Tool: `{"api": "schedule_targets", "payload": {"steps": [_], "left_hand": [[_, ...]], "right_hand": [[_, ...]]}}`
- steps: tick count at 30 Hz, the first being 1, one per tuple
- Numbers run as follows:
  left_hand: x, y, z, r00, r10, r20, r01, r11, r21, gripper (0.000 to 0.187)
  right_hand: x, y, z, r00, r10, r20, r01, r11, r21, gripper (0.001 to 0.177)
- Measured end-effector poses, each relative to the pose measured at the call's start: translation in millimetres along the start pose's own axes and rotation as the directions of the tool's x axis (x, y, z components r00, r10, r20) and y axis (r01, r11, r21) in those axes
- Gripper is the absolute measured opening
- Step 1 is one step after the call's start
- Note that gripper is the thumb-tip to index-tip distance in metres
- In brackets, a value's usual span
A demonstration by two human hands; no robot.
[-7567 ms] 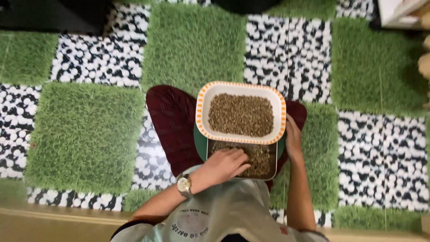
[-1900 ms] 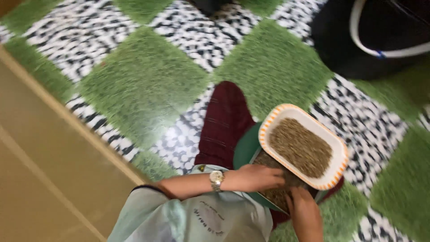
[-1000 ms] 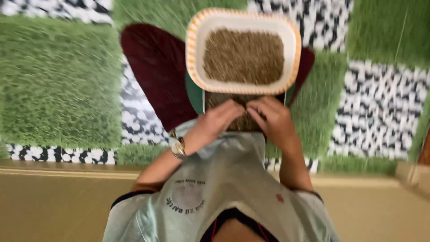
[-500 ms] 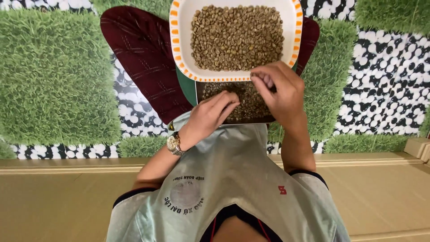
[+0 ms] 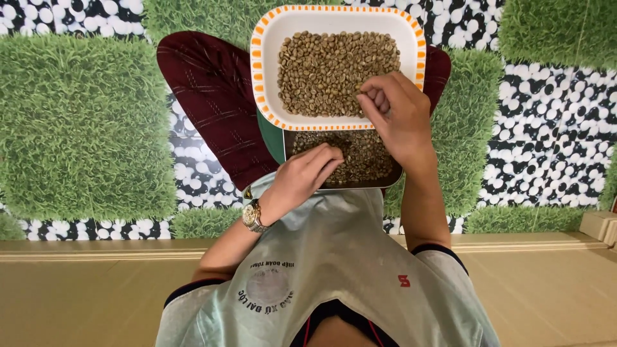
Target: The person sorts green coffee beans by hand, picking them up from a tray and placing them into a white tray, shifting the tray as needed to continue the sorting process.
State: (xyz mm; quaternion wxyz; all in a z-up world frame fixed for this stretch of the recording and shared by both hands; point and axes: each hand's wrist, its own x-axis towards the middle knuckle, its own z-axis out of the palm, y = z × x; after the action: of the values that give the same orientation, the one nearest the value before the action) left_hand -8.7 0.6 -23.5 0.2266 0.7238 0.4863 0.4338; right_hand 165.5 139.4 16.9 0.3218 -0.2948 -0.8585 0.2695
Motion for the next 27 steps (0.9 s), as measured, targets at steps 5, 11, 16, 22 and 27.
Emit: {"api": "schedule_targets", "payload": {"steps": [5,11,16,22,27], "left_hand": [[4,4,-5,1.0,0.012,0.009,-0.012,1.0,-0.023,0.016],[5,8,-6,1.0,-0.002,-0.009,0.002,1.0,-0.016,0.016],[6,8,-6,1.0,-0.013,0.003,0.013,0.999,0.045,0.013],[3,8,0,1.0,-0.02,0.021,0.017,0.991,0.13,0.011],[3,7,1,0.998,-0.04,0.043,0.034,0.992,0.118,0.011]], "right_hand": [[4,1,1,1.0,0.012,0.029,-0.012,1.0,-0.027,0.017],[6,3,0,0.998,0.031,0.063,-0.026,0.997,-0.073,0.016],[5,8,4,0.997,0.024,0.071,-0.018,0.996,-0.091,0.016],[2,1,3,0.997,0.039,0.073,-0.029,0.991,-0.131,0.014],[-11,6,4,0.999,-0.03,0.027,0.037,0.957,-0.289,0.014]]}}
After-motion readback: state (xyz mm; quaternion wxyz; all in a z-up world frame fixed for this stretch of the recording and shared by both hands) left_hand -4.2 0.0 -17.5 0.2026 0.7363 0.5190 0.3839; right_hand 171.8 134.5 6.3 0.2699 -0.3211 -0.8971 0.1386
